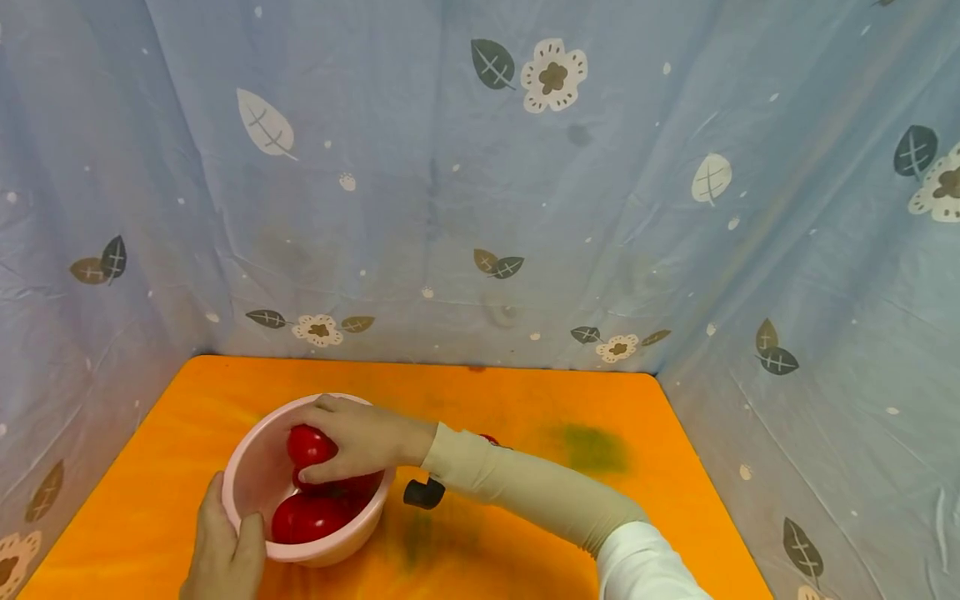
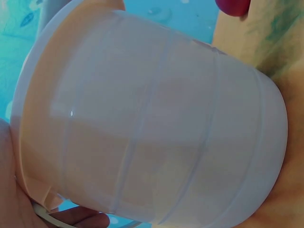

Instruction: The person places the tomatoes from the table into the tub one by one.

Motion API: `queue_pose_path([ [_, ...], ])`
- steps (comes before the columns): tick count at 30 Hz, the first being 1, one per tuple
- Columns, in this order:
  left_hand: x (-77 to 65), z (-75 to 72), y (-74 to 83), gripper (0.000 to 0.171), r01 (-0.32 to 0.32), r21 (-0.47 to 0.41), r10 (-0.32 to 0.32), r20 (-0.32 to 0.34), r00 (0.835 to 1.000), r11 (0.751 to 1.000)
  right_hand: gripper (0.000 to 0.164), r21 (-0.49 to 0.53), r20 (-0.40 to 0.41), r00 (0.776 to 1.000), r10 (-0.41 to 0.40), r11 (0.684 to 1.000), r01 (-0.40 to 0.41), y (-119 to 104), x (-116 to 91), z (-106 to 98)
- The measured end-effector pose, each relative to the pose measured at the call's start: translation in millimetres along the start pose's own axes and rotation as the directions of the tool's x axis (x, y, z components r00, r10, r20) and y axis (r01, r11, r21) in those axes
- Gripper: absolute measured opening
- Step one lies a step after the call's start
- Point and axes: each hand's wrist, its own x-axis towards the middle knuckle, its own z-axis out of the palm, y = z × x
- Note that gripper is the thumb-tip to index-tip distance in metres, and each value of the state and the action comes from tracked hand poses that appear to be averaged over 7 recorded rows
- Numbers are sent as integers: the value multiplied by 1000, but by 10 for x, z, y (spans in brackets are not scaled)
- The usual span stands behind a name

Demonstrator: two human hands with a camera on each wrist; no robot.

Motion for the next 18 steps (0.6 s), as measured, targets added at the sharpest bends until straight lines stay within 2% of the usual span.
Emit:
queue_pose_path([
  [9,-10,16,-3,74,-15,-6,15,-17,1000,1000,63,-121,65,998,13,993,-5,80,-9,225],
  [14,-28,26,-17,73,-50,-27,48,-54,997,998,63,-269,93,996,-3,963,28,94,-17,292],
  [18,-37,34,-23,72,-95,-55,91,-74,993,994,64,-326,104,995,-9,944,42,96,-17,325],
])
